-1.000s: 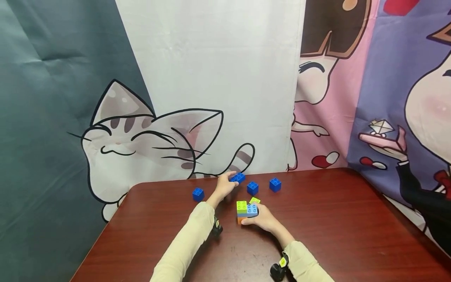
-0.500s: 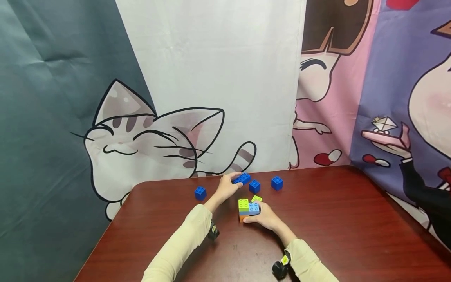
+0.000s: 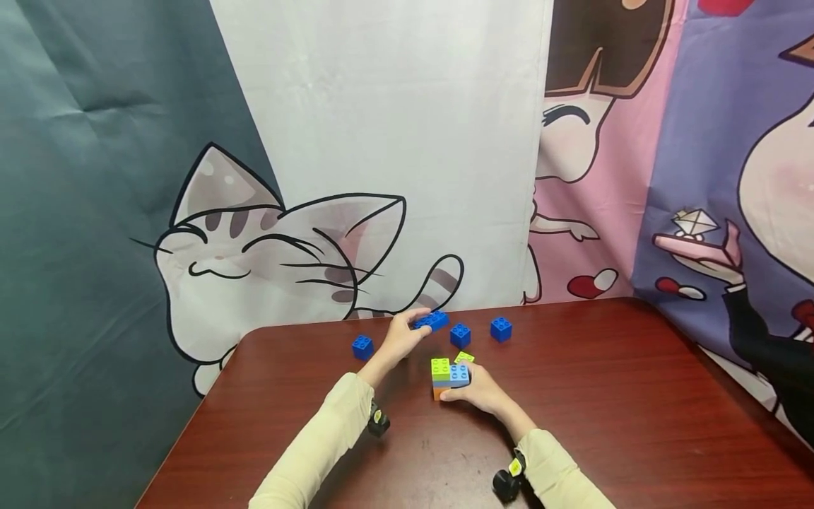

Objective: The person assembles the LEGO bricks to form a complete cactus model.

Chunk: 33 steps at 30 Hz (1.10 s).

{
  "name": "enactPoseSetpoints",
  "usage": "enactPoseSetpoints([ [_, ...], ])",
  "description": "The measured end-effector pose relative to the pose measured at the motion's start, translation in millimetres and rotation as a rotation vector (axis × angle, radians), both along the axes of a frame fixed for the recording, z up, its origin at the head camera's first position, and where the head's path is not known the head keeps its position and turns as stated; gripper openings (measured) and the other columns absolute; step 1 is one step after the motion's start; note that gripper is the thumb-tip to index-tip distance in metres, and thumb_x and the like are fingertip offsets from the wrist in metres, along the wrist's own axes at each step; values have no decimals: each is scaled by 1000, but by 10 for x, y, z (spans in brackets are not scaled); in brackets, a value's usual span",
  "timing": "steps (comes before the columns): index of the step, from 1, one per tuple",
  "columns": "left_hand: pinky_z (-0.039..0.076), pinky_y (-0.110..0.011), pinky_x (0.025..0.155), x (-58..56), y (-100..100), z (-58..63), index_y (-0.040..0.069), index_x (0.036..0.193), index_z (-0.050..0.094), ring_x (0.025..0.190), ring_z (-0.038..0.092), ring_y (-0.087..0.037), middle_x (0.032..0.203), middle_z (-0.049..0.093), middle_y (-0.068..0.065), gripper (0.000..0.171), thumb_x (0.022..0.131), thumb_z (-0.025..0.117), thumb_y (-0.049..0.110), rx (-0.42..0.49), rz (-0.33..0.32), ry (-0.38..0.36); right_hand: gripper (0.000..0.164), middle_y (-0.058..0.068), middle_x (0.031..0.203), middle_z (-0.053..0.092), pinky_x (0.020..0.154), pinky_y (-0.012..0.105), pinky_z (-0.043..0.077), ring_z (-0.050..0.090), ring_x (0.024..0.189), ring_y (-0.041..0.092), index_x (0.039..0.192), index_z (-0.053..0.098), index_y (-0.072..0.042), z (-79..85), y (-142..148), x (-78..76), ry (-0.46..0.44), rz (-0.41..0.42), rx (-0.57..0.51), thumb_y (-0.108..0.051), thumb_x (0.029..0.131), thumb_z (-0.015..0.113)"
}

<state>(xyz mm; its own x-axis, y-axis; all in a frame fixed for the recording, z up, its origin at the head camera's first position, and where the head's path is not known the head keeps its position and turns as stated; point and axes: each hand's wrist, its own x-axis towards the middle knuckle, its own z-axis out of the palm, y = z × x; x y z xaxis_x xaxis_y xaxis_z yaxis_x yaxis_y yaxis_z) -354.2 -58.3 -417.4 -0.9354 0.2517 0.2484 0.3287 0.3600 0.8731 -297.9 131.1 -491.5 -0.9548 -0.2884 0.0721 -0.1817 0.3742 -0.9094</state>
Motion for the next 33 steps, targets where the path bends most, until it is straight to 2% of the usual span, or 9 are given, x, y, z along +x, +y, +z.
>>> enactPoseSetpoints([
  [4,52,-45,98,95,-33,41,-2,130,59,119,59,-34,132,61,-21,40,91,60,2,-5,-39,-4,57,11,104,71,81,28,51,62,88,12,118,58,3,20,21,-5,8,2,-2,-21,75,85],
  [7,51,-45,98,212,-43,172,-5,131,56,120,57,-37,134,59,-23,40,92,57,0,0,-67,-12,57,11,104,70,82,29,51,63,89,14,118,57,3,44,35,-17,8,-1,11,-23,75,85],
  [10,53,-35,91,326,-63,303,-8,131,55,114,58,-37,133,59,-26,40,91,56,-2,6,-93,-10,59,12,107,70,84,30,52,64,92,15,120,57,3,54,29,-24,2,4,12,-25,75,84],
  [12,51,-26,86,381,-77,341,-8,130,56,110,59,-34,133,59,-26,39,91,56,-2,-8,-109,-10,60,12,107,70,85,30,52,64,92,15,120,57,3,53,21,-21,-2,7,16,-25,75,85],
  [15,47,-19,79,435,-91,346,-7,131,55,107,59,-31,133,59,-25,40,92,55,-1,-18,-139,-28,59,12,105,71,83,29,52,64,91,14,119,57,4,42,13,-12,-6,7,22,-24,75,85],
  [22,44,-18,73,497,-147,318,-6,129,58,102,59,-29,131,61,-25,39,90,55,-4,-38,-179,-16,60,12,107,70,85,31,53,64,92,15,121,56,4,48,1,5,-22,0,16,-24,76,84],
  [29,46,-18,77,521,-221,379,-5,127,60,111,60,-32,130,62,-23,39,89,55,-5,-26,-188,-15,61,11,109,70,89,39,53,64,94,17,122,56,2,74,-9,16,-46,-18,30,-26,75,84],
  [33,47,-18,80,551,-245,392,-4,127,60,113,59,-33,131,62,-22,39,88,55,-5,-27,-202,-33,62,12,109,70,89,38,53,65,94,17,122,56,2,54,3,16,-54,-16,27,-27,75,85],
])
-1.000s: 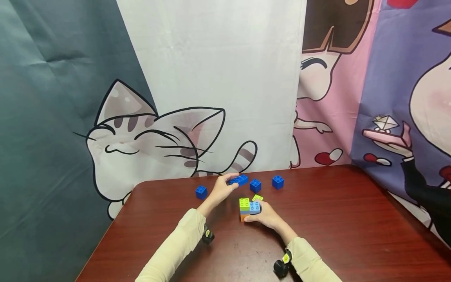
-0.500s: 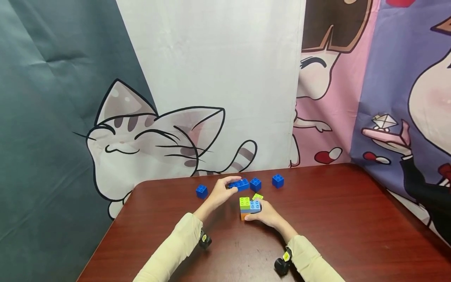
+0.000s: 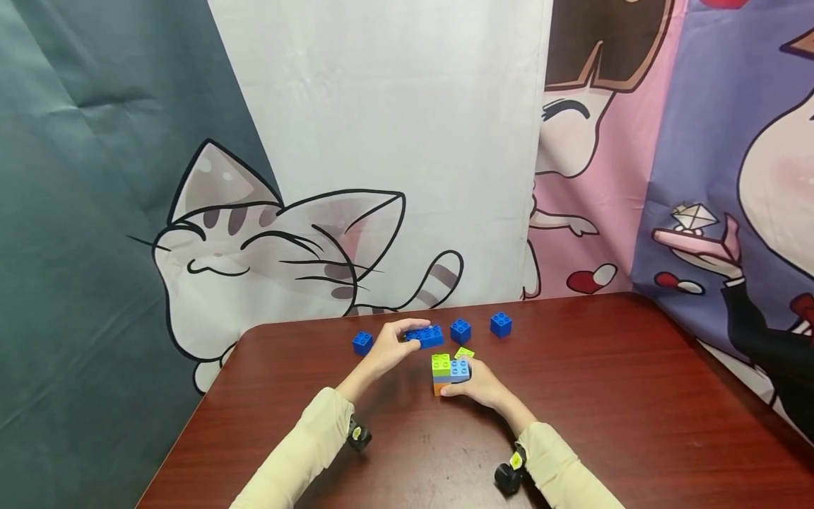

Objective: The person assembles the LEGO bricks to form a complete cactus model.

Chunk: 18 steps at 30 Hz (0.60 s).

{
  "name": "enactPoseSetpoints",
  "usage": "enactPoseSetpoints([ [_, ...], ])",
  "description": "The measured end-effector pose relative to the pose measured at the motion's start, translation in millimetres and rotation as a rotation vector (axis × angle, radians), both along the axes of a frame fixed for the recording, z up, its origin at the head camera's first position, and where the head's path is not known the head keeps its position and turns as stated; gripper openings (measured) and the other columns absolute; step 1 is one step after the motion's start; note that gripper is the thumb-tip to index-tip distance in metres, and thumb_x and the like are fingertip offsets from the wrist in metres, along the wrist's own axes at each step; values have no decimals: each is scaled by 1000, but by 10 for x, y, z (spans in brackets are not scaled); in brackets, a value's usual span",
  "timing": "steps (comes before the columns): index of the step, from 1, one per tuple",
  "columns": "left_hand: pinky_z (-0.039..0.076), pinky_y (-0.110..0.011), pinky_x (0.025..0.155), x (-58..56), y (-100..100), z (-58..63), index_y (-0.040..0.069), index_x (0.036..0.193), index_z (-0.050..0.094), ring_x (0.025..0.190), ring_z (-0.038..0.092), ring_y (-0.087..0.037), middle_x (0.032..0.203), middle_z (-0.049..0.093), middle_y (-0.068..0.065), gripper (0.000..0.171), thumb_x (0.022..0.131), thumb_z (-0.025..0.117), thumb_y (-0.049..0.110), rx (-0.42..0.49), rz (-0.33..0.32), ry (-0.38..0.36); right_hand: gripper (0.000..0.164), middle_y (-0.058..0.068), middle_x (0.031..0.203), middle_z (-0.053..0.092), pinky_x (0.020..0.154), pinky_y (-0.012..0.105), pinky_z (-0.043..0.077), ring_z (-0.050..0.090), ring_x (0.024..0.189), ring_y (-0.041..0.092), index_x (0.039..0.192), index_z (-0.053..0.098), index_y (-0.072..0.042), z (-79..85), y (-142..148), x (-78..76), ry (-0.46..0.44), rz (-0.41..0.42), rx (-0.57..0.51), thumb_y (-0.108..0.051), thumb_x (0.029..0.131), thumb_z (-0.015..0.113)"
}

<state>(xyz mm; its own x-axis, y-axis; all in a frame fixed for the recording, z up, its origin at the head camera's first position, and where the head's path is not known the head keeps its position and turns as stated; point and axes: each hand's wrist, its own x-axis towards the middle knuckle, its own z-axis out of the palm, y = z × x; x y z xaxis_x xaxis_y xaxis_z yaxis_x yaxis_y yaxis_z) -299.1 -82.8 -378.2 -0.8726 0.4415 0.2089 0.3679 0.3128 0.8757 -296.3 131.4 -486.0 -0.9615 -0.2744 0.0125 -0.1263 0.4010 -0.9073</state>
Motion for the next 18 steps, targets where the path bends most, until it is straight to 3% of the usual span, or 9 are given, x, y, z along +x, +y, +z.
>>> enactPoseSetpoints([
  [7,53,-24,87,54,-30,-10,-4,128,60,110,61,-32,133,60,-22,39,89,55,-2,-41,-54,-16,58,12,104,70,83,28,52,64,90,15,118,58,2,-29,13,-27,23,27,-20,-27,76,84],
  [18,54,-32,93,107,-49,-62,-5,128,59,113,58,-32,134,58,-23,39,90,55,-2,-96,-90,-6,55,12,105,70,84,29,52,64,91,15,117,59,2,-35,11,-21,29,33,-21,-27,76,84],
])
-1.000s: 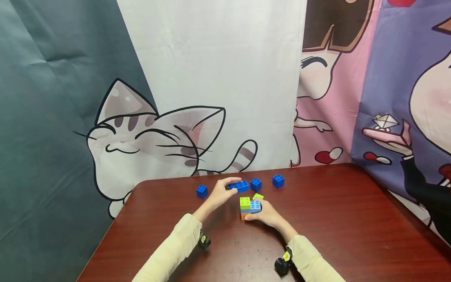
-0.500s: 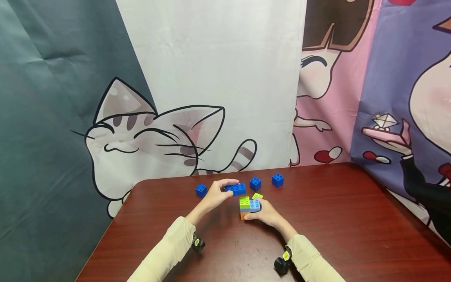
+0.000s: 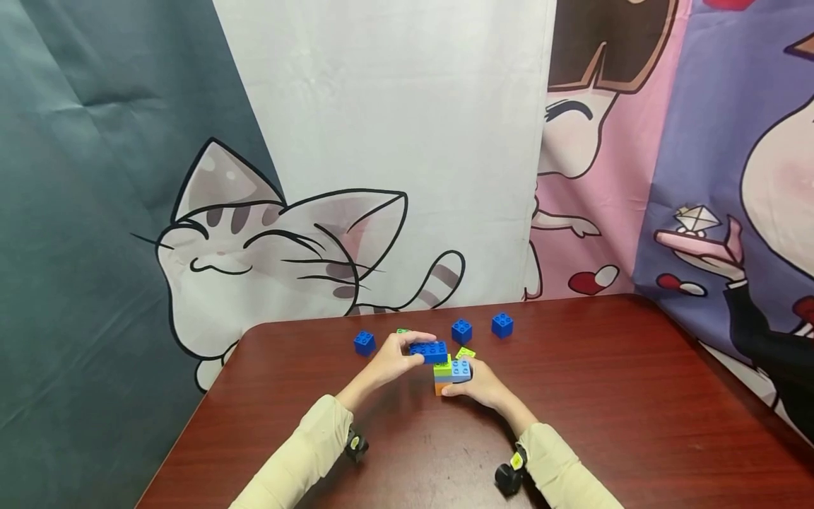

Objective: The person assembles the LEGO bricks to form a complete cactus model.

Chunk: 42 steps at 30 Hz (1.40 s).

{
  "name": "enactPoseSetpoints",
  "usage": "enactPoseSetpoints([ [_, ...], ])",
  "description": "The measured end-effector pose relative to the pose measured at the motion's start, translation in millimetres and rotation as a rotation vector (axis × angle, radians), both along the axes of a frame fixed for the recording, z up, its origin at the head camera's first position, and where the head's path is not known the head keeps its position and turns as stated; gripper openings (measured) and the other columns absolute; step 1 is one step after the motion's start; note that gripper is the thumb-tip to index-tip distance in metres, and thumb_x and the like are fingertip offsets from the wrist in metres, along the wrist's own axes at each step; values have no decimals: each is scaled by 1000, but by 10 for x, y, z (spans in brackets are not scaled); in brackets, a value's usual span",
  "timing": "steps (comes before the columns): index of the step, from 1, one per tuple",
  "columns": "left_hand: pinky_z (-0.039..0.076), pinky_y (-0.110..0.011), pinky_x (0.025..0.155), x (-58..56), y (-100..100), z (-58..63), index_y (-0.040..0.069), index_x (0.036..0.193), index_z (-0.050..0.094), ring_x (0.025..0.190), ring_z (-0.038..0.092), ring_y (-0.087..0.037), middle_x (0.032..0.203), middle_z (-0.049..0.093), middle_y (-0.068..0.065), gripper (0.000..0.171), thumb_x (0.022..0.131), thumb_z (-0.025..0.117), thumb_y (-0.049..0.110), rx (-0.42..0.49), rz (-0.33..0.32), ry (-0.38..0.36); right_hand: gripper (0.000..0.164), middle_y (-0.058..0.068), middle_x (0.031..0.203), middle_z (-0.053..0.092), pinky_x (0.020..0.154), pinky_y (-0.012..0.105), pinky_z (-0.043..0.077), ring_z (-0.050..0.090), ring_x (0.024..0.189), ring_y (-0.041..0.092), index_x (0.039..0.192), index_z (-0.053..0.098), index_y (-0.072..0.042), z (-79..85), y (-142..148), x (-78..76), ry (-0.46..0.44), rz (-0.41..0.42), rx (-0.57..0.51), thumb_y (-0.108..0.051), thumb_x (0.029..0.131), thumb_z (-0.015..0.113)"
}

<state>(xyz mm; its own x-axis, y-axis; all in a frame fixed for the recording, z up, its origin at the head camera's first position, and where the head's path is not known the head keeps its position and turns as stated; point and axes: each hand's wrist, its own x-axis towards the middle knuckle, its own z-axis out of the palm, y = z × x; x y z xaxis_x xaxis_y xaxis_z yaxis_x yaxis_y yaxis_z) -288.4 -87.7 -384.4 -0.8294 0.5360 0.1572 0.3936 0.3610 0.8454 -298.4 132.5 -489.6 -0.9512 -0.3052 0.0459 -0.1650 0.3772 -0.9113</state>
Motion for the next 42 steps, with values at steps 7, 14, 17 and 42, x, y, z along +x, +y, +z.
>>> enactPoseSetpoints([
  [7,53,-39,95,-3,28,-25,-5,129,59,111,57,-30,133,59,-24,40,89,55,-2,-19,-17,0,55,13,106,70,85,29,52,64,92,16,118,58,2,-3,1,-10,6,18,-16,-25,77,83],
  [14,52,-31,90,-136,19,-228,3,127,63,107,57,-24,130,62,-19,40,88,56,1,-37,-22,58,52,14,106,70,82,28,51,64,91,15,119,57,5,63,-12,36,8,24,-32,-18,79,82],
  [17,52,-25,85,-240,13,-369,7,125,65,103,57,-21,127,64,-16,40,86,57,4,-48,-24,115,54,13,108,70,84,29,52,64,93,15,121,57,3,25,-4,5,1,23,-33,-19,79,82],
  [42,51,-23,80,-244,42,-333,13,121,67,97,59,-18,123,67,-10,38,85,61,4,-107,-19,92,56,15,110,70,85,28,52,65,96,16,123,57,4,8,-2,7,7,42,-60,-17,78,82],
])
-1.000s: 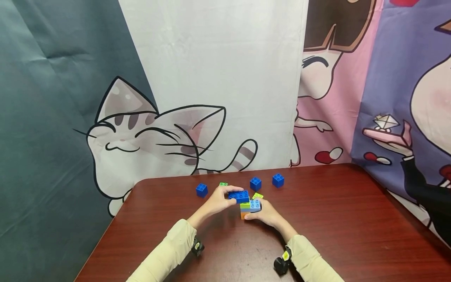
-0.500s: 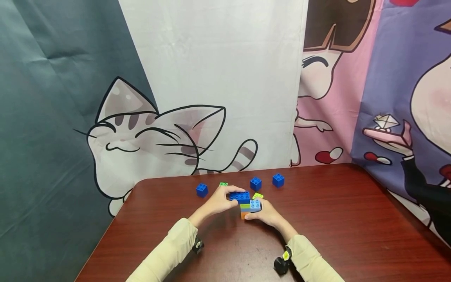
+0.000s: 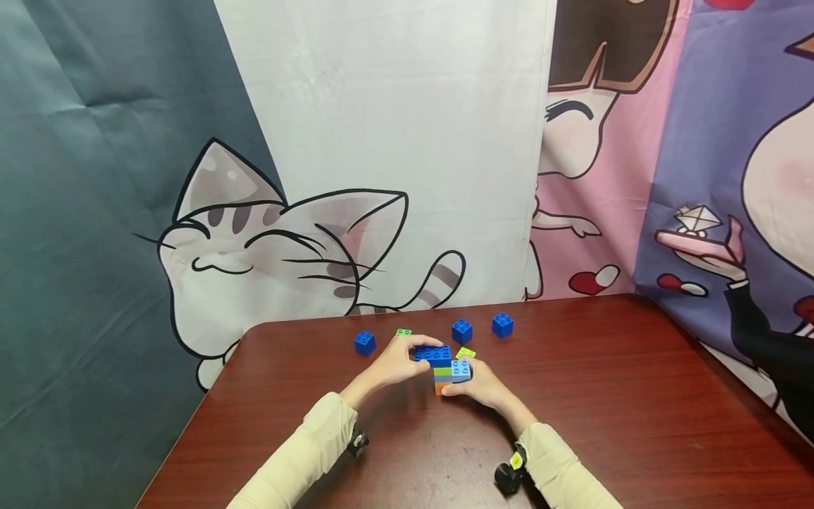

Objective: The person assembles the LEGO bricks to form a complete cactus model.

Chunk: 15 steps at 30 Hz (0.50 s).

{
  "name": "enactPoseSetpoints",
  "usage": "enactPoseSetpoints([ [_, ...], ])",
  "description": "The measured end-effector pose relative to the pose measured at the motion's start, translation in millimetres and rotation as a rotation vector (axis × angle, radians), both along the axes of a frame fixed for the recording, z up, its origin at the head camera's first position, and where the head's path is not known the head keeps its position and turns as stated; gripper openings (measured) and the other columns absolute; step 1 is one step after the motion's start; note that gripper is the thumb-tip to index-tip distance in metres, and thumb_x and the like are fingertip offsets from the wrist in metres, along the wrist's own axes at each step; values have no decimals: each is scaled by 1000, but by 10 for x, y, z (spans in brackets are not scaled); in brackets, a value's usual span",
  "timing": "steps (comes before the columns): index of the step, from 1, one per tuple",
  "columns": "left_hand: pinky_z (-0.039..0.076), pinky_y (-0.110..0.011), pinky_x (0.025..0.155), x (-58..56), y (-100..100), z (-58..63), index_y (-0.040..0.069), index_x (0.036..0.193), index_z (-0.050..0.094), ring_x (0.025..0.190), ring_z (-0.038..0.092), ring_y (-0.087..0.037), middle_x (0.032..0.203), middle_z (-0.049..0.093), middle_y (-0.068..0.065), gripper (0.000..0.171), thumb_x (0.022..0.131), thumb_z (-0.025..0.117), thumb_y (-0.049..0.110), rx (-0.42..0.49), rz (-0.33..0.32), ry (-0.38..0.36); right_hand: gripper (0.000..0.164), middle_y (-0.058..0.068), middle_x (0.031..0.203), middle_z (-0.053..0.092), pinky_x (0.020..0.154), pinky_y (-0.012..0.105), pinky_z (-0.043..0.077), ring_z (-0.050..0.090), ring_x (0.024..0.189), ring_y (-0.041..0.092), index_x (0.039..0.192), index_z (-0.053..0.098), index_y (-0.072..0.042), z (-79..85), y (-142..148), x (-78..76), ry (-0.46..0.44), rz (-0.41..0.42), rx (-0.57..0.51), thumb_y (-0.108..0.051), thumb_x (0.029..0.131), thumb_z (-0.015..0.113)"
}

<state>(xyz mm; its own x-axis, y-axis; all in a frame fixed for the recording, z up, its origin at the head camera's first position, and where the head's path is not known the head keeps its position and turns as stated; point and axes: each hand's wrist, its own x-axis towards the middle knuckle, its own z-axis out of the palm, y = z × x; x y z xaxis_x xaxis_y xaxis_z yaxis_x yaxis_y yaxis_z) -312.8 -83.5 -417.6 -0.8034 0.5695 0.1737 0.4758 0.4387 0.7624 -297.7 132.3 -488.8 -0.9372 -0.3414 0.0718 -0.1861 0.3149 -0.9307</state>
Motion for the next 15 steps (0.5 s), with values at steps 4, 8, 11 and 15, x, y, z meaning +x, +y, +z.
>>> enactPoseSetpoints([
  [4,51,-24,81,-4,4,-7,13,121,67,98,58,-19,122,67,-10,38,85,61,4,-1,-3,-2,56,15,110,70,85,29,53,65,96,16,124,57,4,-1,1,1,1,-2,1,-17,78,82],
  [8,52,-26,83,-3,7,-10,12,121,66,98,59,-19,121,67,-10,37,85,62,5,-2,-12,13,56,16,110,70,85,28,52,65,95,16,123,57,4,-4,2,-7,10,11,-8,-17,78,82],
  [11,52,-29,88,0,14,-6,12,121,66,101,60,-19,120,67,-9,34,87,65,8,2,-15,20,55,16,110,70,84,27,52,65,95,15,123,57,4,-3,5,-11,12,16,-8,-18,79,81],
  [15,51,-34,94,-2,30,-3,12,120,65,105,61,-20,119,68,-8,31,89,69,16,12,-15,14,55,15,110,70,85,27,53,66,95,16,123,57,4,3,6,-7,3,14,1,-19,79,81],
])
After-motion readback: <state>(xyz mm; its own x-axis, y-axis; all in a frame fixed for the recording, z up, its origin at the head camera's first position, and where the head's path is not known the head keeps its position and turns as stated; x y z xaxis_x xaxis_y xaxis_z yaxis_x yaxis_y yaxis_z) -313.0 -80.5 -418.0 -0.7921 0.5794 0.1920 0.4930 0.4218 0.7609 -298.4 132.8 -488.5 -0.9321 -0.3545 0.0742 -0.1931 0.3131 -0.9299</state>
